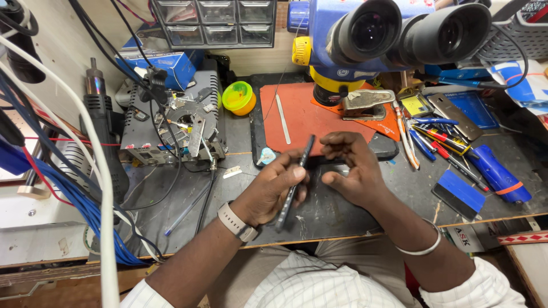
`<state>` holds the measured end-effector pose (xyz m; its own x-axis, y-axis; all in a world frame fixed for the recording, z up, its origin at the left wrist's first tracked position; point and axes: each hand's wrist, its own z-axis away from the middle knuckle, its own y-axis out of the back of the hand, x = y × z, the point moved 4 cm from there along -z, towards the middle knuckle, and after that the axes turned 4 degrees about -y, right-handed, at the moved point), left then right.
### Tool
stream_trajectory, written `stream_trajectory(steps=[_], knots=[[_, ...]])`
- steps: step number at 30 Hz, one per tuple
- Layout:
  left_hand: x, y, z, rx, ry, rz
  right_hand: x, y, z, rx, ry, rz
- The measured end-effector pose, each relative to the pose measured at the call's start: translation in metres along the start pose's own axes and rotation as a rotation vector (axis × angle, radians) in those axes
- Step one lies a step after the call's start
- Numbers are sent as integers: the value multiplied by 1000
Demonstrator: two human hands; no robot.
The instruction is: The person pries open the back of a smartphone by hand, removes the back cover, and uses a screwdriver to unscrew components from the exposed internals while holding the phone body. The phone's back cover and battery assembly are set on the workbench during the work.
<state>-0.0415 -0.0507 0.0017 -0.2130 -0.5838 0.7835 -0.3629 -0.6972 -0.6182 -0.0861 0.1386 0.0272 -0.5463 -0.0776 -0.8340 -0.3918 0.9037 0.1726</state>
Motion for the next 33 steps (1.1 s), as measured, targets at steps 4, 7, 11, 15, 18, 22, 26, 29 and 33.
stream_trajectory(steps=[4, 7, 11, 15, 18, 22, 26, 29, 33], knots=[[15, 2, -4, 147, -273, -72, -30, -9, 14, 23, -102, 432], [20, 3, -6, 242, -392, -111, -46, -34, 31, -105, -208, 376], [19, 4, -4, 300, -368, -46, -48, -54, 35, -155, -283, 281], [22, -4, -2, 144, -371, -34, -45, -57, 31, -146, -174, 213], [22, -10, 3, 87, -303, -22, -45, -56, 39, -148, -113, 315], [25, -12, 6, 67, -238, -38, -43, -59, 50, -124, -61, 406], [26, -16, 8, 28, -246, -44, -40, -57, 56, -114, -71, 360], [26, -18, 10, 32, -272, -80, -40, -57, 58, -114, -66, 365], [25, -18, 9, 71, -245, -61, -38, -58, 57, -139, -102, 306]])
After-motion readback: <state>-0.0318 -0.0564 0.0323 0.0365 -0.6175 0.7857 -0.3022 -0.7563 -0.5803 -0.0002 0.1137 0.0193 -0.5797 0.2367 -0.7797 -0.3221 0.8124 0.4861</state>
